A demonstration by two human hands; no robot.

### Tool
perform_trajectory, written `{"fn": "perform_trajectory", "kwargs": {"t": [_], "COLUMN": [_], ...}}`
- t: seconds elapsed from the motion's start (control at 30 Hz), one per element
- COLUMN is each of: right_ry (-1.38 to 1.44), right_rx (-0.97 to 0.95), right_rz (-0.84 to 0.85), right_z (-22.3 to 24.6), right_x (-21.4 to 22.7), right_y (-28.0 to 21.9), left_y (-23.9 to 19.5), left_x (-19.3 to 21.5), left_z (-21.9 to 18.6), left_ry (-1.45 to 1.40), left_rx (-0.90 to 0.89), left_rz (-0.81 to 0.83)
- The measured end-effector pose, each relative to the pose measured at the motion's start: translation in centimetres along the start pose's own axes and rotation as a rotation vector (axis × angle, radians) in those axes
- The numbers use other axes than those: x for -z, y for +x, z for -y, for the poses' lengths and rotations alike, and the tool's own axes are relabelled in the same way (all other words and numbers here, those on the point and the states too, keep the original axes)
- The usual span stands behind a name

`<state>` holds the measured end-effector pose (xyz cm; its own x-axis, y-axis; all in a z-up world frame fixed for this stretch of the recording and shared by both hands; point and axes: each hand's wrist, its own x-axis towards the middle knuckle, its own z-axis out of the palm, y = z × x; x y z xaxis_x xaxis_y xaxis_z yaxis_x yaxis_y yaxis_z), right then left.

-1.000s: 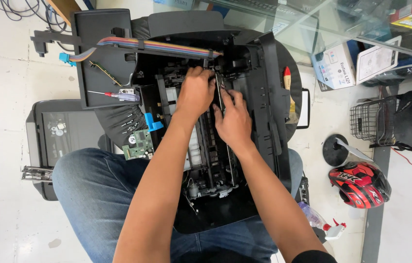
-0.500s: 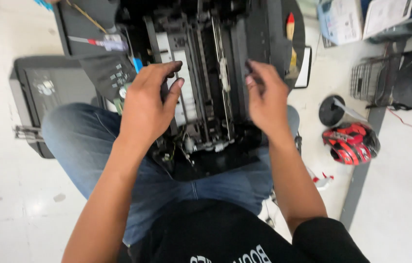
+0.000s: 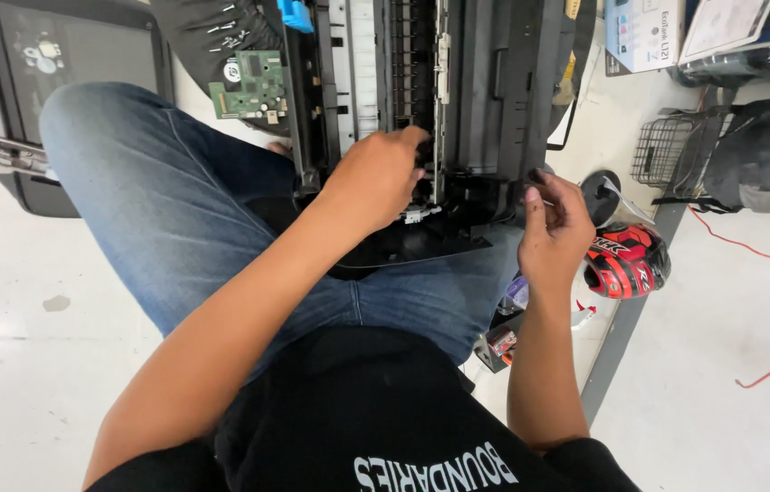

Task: The person works on the internal mechanism of a disassembled printer, manipulating wires, gears, and plastic components with both hands. They adjust and reposition parts within the printer's chassis throughout the clip.

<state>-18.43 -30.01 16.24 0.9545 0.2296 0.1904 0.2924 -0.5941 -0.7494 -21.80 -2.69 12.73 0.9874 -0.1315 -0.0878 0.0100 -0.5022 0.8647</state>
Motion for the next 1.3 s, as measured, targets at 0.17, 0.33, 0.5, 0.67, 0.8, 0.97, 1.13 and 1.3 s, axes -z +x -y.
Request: {"fn": "perform_trajectory", "kwargs": {"t": [0.17, 0.33, 0.5, 0.67, 0.8, 0.97, 1.13, 1.3], "right_ry": [-0.011, -0.041, -0.015, -0.019, 0.011, -0.012, -0.031, -0.145], "right_rx": [-0.003, 0.003, 0.024, 0.021, 0.026, 0.020, 0.017, -0.011], "right_rz": [-0.022, 0.014, 0.018, 0.023, 0.016, 0.021, 0.048, 0.152], "right_z": [0.9, 2.1, 2.3, 2.5, 2.1, 2.1, 2.7, 2.4], "right_x": [-0.7, -1.7, -2.6, -3.0, -2.8, -2.8, -2.8, -3.1], "right_y": [-1.5, -2.0, -2.2, -2.6, -2.6, -2.5, -2.3, -1.2], "left_y": [0.4, 0.8, 1.0, 0.4, 0.5, 1.3, 0.9, 2.5], "left_x": [-3.6, -5.6, -6.2, -5.7, -6.6, -7.7, -6.6, -8.5], "left_z": [1.3, 1.5, 0.9, -0.9, -1.5, -0.8, -2.0, 1.1], "left_ry": [0.022, -0.019, -0.153, -0.229, -0.320, -0.338, -0.276, -0.162], "left_rx": [-0.042, 0.012, 0.093, 0.191, 0.276, 0.298, 0.275, 0.274], "left_rz": [0.057, 0.130, 0.183, 0.169, 0.087, 0.009, 0.067, 0.022]}}
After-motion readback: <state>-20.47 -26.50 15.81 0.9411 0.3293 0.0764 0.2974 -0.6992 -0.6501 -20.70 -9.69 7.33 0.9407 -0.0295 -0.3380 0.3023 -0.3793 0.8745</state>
